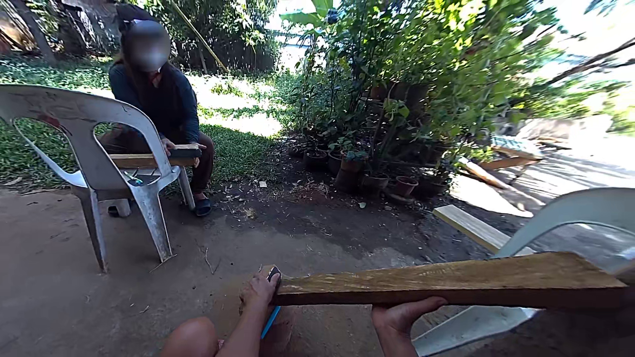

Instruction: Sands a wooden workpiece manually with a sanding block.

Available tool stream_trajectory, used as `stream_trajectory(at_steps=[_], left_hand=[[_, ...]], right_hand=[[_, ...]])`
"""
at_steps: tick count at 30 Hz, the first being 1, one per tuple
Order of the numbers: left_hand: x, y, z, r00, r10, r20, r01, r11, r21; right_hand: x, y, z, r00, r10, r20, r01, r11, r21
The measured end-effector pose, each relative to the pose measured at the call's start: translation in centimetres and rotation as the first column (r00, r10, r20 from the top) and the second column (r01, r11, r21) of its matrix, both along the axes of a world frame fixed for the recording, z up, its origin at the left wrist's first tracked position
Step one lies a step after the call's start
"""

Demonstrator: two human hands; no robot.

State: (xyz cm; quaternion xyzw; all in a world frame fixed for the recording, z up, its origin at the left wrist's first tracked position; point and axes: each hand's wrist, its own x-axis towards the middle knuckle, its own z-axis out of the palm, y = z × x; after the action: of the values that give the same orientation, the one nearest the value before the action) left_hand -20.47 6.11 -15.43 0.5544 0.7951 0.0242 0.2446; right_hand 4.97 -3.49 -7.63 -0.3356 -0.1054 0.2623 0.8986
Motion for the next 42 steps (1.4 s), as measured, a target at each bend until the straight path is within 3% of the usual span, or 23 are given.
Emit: stream_trajectory(at_steps=[4, 7, 10, 13, 17, 20, 23, 26, 29, 32, 35, 39, 42], left_hand=[[4.6, -2.9, 5.3, 0.971, -0.232, 0.063, 0.226, 0.971, 0.082], [9.4, -6.5, 9.9, 0.876, -0.477, 0.068, 0.452, 0.863, 0.223], [10.9, -7.1, 10.1, 0.828, -0.560, 0.031, 0.519, 0.787, 0.333], [9.4, -4.8, 7.6, 0.876, -0.480, 0.038, 0.447, 0.840, 0.308], [3.6, -0.5, 1.3, 0.972, -0.206, 0.108, 0.183, 0.964, 0.192], [-0.6, 0.5, -2.6, 0.993, -0.027, 0.116, 0.010, 0.989, 0.145], [-0.5, -0.4, -2.2, 0.997, -0.007, 0.082, -0.004, 0.991, 0.132], [2.4, -1.7, 0.4, 0.976, -0.183, 0.113, 0.156, 0.964, 0.215], [6.9, -5.3, 5.9, 0.906, -0.414, 0.083, 0.373, 0.877, 0.303], [8.0, -6.1, 7.5, 0.882, -0.469, 0.044, 0.435, 0.847, 0.306], [6.1, -4.0, 5.7, 0.926, -0.373, 0.051, 0.354, 0.909, 0.218], [0.3, -0.2, -0.9, 0.991, -0.113, 0.069, 0.104, 0.986, 0.131], [-1.7, 0.1, -3.4, 0.997, -0.001, 0.072, -0.007, 0.994, 0.107]], right_hand=[[-0.1, 0.2, 0.0, 0.999, 0.009, -0.036, -0.010, 1.000, -0.026], [-0.2, 0.2, 0.1, 0.998, 0.006, -0.070, -0.009, 0.999, -0.051], [-0.2, 0.0, 0.6, 0.996, 0.003, -0.087, -0.008, 0.998, -0.059], [-0.1, -0.2, 0.5, 0.993, 0.032, -0.110, -0.039, 0.997, -0.067], [0.1, -0.5, 0.3, 0.994, 0.072, -0.084, -0.079, 0.993, -0.083], [0.0, -0.7, 0.5, 0.993, 0.094, -0.077, -0.101, 0.991, -0.087], [0.1, -0.8, 0.3, 0.992, 0.095, -0.087, -0.102, 0.991, -0.087], [0.0, -0.5, 0.2, 0.993, 0.085, -0.087, -0.092, 0.993, -0.078], [-0.3, -0.3, 0.5, 0.993, 0.052, -0.106, -0.060, 0.995, -0.080], [-0.5, -0.2, 0.7, 0.993, 0.027, -0.115, -0.035, 0.997, -0.073], [-0.4, -0.2, 0.3, 0.994, 0.041, -0.102, -0.047, 0.997, -0.066], [-0.4, -0.5, 0.2, 0.995, 0.075, -0.072, -0.081, 0.994, -0.080], [-0.1, -0.9, 0.1, 0.994, 0.089, -0.056, -0.093, 0.993, -0.074]])
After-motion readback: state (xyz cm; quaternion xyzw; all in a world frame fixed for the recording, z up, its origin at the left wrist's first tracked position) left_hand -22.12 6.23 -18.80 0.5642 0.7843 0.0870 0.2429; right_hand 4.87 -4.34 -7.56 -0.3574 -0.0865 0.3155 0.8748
